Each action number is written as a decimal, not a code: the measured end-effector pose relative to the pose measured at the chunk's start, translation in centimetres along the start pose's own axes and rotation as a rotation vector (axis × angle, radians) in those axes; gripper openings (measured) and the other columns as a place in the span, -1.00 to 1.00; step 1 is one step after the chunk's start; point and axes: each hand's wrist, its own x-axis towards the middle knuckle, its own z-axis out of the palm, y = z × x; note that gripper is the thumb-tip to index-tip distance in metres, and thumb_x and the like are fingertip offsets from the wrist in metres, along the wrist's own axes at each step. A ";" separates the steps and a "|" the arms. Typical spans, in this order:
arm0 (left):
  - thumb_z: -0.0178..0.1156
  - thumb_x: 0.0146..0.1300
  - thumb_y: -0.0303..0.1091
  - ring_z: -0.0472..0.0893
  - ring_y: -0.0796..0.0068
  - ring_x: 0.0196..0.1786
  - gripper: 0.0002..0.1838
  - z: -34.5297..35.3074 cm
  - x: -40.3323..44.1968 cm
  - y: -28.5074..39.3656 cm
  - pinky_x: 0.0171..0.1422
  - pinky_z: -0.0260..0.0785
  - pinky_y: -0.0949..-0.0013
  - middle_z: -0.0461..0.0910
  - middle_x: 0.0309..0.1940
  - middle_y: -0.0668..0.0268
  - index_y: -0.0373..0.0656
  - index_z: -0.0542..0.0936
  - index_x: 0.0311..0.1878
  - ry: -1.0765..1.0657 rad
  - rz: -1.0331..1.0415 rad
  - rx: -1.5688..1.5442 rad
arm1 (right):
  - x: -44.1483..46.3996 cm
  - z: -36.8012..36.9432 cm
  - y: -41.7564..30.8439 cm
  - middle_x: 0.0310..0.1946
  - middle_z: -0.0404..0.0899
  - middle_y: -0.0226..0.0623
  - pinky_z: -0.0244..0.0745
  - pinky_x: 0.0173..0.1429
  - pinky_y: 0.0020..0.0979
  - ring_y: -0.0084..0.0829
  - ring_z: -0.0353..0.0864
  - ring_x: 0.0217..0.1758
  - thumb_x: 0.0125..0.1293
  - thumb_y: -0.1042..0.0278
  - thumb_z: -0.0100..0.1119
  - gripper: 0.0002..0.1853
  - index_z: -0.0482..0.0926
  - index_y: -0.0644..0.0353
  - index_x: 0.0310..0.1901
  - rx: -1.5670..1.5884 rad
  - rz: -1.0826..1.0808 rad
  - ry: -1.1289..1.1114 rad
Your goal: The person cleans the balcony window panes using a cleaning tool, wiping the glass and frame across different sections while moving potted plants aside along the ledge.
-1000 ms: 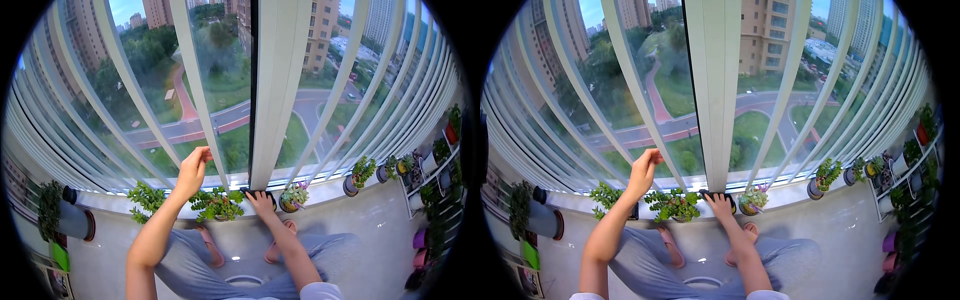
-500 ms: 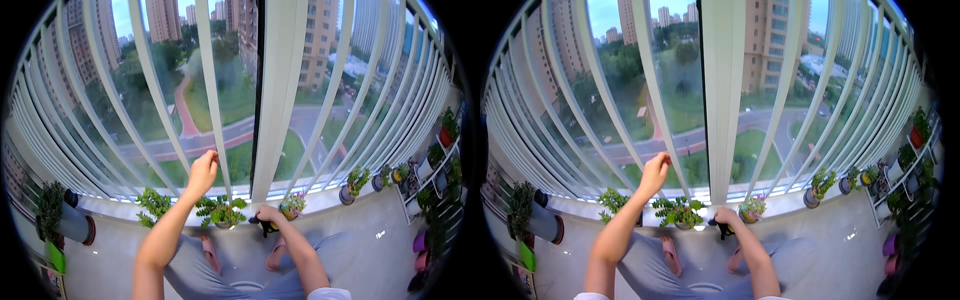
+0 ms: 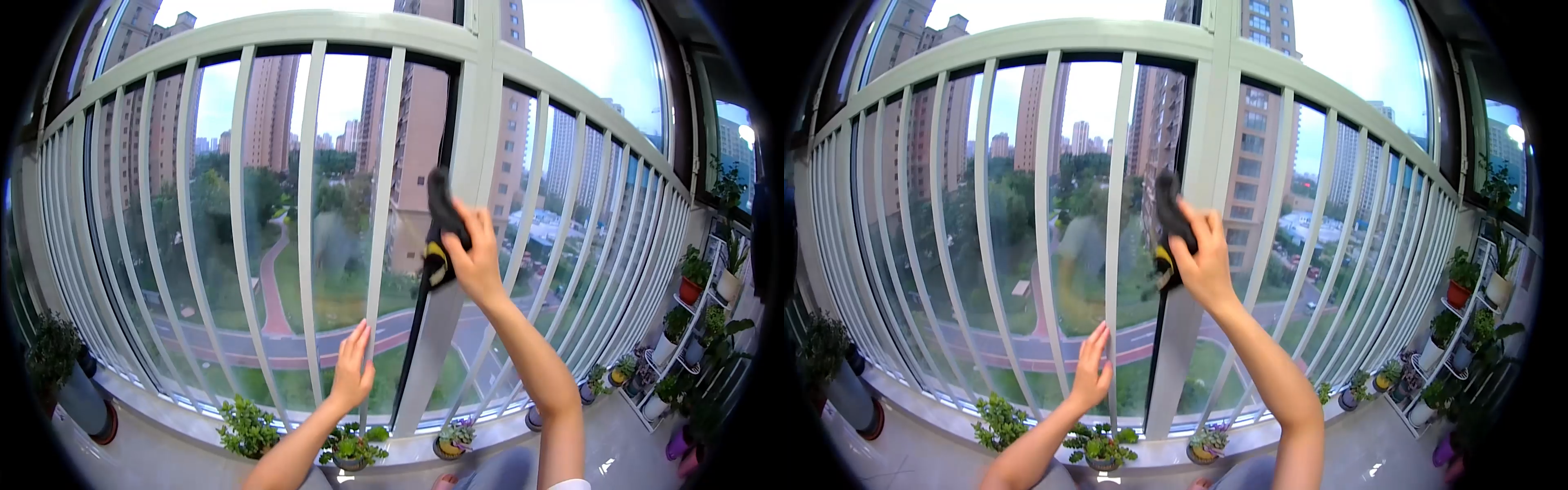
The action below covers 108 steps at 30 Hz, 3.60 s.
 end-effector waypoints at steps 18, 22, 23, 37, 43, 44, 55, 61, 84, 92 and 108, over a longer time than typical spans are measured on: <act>0.04 0.10 -0.63 0.24 -0.09 0.53 -0.14 -1.4 -0.7 -0.5 0.60 0.08 0.08 0.18 0.54 -0.07 -0.32 0.11 0.56 -0.165 -0.085 -0.205 | -2.1 10.7 2.0 -0.12 0.41 -0.22 0.57 -0.10 -0.21 -0.18 0.53 -0.09 -0.05 0.42 0.31 -0.20 0.48 0.09 0.39 -0.463 -0.341 0.284; 0.04 0.09 -0.64 0.23 -0.10 0.54 -0.14 -1.2 -0.8 -0.5 0.60 0.07 0.08 0.16 0.55 -0.07 -0.32 0.11 0.56 -0.171 -0.073 -0.195 | -8.2 10.7 2.9 -0.12 0.42 -0.23 0.52 -0.11 -0.21 -0.19 0.49 -0.16 -0.08 0.43 0.36 -0.20 0.50 0.16 0.36 -0.450 -0.361 0.144; 0.03 0.09 -0.64 0.22 -0.10 0.55 -0.14 -1.2 -0.8 -0.5 0.61 0.06 0.08 0.15 0.55 -0.07 -0.32 0.11 0.56 -0.172 -0.074 -0.190 | -7.1 10.5 3.3 -0.12 0.42 -0.23 0.48 -0.10 -0.21 -0.19 0.48 -0.16 -0.08 0.44 0.37 -0.20 0.50 0.17 0.35 -0.471 -0.399 0.163; 0.04 0.04 -0.64 0.21 -0.08 0.56 -0.13 -1.4 -1.1 -0.7 0.61 0.05 0.05 0.11 0.57 -0.06 -0.32 0.14 0.54 -0.194 0.010 -0.099 | 13.3 7.3 -0.7 -0.06 0.43 -0.29 0.06 0.20 -0.17 -0.32 0.34 0.13 0.08 0.20 0.43 -0.29 0.50 0.23 0.31 -0.858 -0.166 0.492; 0.03 0.03 -0.65 0.21 -0.08 0.56 -0.12 -1.5 -1.2 -0.6 0.61 0.07 0.05 0.13 0.57 -0.05 -0.31 0.15 0.55 -0.198 0.004 -0.109 | -10.8 11.9 3.0 0.03 0.45 -0.32 0.15 0.23 -0.06 -0.24 0.38 0.09 0.15 0.02 0.33 -0.20 0.41 0.11 0.44 -0.879 0.043 0.301; 0.03 0.04 -0.65 0.20 -0.08 0.57 -0.12 -1.5 -1.2 -0.6 0.61 0.07 0.05 0.13 0.57 -0.05 -0.31 0.14 0.55 -0.196 -0.009 -0.113 | -15.5 12.9 3.5 0.03 0.45 -0.30 0.14 0.22 -0.05 -0.22 0.38 0.08 0.15 0.01 0.32 -0.20 0.42 0.13 0.43 -0.835 0.094 0.255; 0.04 0.07 -0.65 0.21 -0.06 0.57 -0.14 -1.6 -1.8 -0.4 0.60 0.09 0.07 0.13 0.57 -0.03 -0.29 0.13 0.55 -0.228 -0.050 -0.096 | -3.8 8.6 0.5 0.29 0.37 -0.22 0.14 0.35 -0.07 -0.19 0.30 0.35 0.17 0.38 0.32 -0.24 0.36 0.14 0.46 -0.651 -0.037 0.275; 0.04 0.07 -0.64 0.23 -0.04 0.55 -0.14 -1.9 -1.7 -0.5 0.60 0.11 0.07 0.14 0.57 0.00 -0.28 0.14 0.55 -0.257 -0.047 -0.048 | 0.5 9.9 0.9 0.34 0.39 -0.21 0.12 0.46 -0.05 -0.16 0.27 0.46 0.16 0.38 0.32 -0.27 0.38 0.27 0.40 -0.714 -0.098 0.399; -0.07 0.10 -0.69 0.21 -0.01 0.58 -0.12 -2.3 -2.5 -1.4 0.63 0.08 0.14 0.18 0.56 0.03 -0.18 0.10 0.59 -0.318 -0.232 -0.245 | 7.1 11.2 -2.5 0.38 0.30 0.02 0.10 0.50 -0.07 0.00 0.22 0.44 0.42 0.45 0.10 -0.43 0.29 0.36 0.43 -0.102 -0.262 0.573; -0.07 0.12 -0.75 0.39 0.06 0.47 -0.16 -2.7 -2.1 -1.4 0.52 0.24 0.15 0.37 0.43 0.02 -0.19 0.17 0.56 -0.231 -0.225 -0.248 | 6.8 14.2 -2.1 0.39 0.27 0.01 0.13 0.42 0.03 -0.03 0.23 0.39 0.29 0.09 0.34 -0.14 0.18 0.42 0.46 -0.412 -0.129 0.462; -0.03 0.11 -0.68 0.40 -0.05 0.37 -0.27 -2.4 -3.5 -1.2 0.49 0.20 0.10 0.41 0.30 -0.02 -0.26 0.31 0.45 0.020 -0.260 -0.063 | -30.4 14.6 3.8 0.25 0.43 0.10 0.23 0.36 0.02 0.13 0.41 0.24 0.14 0.58 0.23 -0.28 0.28 0.46 0.38 -0.189 0.027 0.016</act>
